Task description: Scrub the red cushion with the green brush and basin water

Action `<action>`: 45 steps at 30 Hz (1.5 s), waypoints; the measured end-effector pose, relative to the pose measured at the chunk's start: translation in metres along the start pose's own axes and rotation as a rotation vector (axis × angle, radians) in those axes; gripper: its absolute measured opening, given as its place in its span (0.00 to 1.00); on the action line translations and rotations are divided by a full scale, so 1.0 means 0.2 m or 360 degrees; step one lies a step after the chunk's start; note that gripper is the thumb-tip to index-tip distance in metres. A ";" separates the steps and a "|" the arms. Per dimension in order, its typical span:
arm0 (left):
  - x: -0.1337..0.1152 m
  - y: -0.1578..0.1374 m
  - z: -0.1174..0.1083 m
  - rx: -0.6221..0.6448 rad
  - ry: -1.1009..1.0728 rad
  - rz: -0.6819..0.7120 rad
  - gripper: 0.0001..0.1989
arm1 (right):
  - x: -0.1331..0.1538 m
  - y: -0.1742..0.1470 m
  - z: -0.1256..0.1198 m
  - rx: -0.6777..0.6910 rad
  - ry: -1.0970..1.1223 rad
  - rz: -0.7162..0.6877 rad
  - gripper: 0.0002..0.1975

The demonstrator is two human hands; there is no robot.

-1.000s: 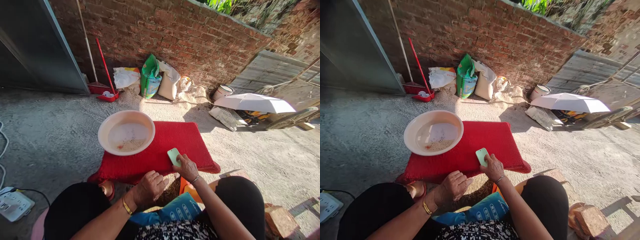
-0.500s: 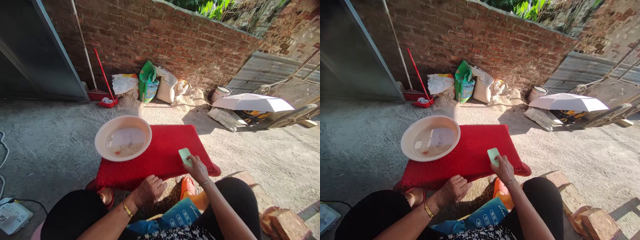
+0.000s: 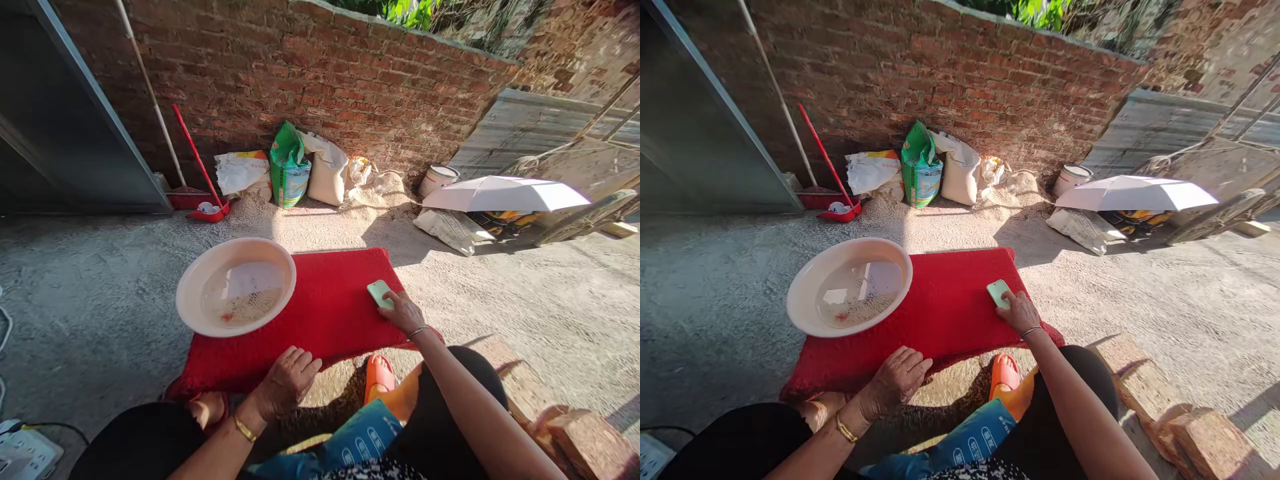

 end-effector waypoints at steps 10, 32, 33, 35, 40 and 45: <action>0.31 -0.09 0.12 0.0243 0.0137 -0.0411 0.28 | -0.11 0.00 -0.11 -0.0165 0.0100 0.0123 0.21; 0.38 -0.10 0.18 0.0284 0.0132 -0.0519 0.30 | -0.22 0.19 -0.18 -0.0160 -0.0063 0.0291 0.22; 0.38 -0.11 0.18 0.0290 0.0130 -0.0521 0.30 | -0.07 0.19 -0.18 -0.0177 -0.0024 0.0130 0.21; 0.39 -0.11 0.19 0.0313 0.0131 -0.0529 0.30 | 0.27 0.16 -0.14 -0.0191 0.0046 -0.0224 0.20; 0.39 -0.11 0.20 0.0361 0.0123 -0.0530 0.30 | 0.86 0.12 -0.01 -0.0162 0.0082 -0.0756 0.19; 0.40 -0.11 0.19 0.0338 0.0088 -0.0538 0.30 | 0.54 0.31 0.01 -0.0089 0.0035 -0.0455 0.20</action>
Point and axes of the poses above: each hand's wrist, its own y-axis towards the middle knuckle, its own z-axis out of the palm, x = y × z, the point moved 10 cm from there along y, towards the middle knuckle, and after that the axes turned 2 degrees about -x, right-handed, at the moved point
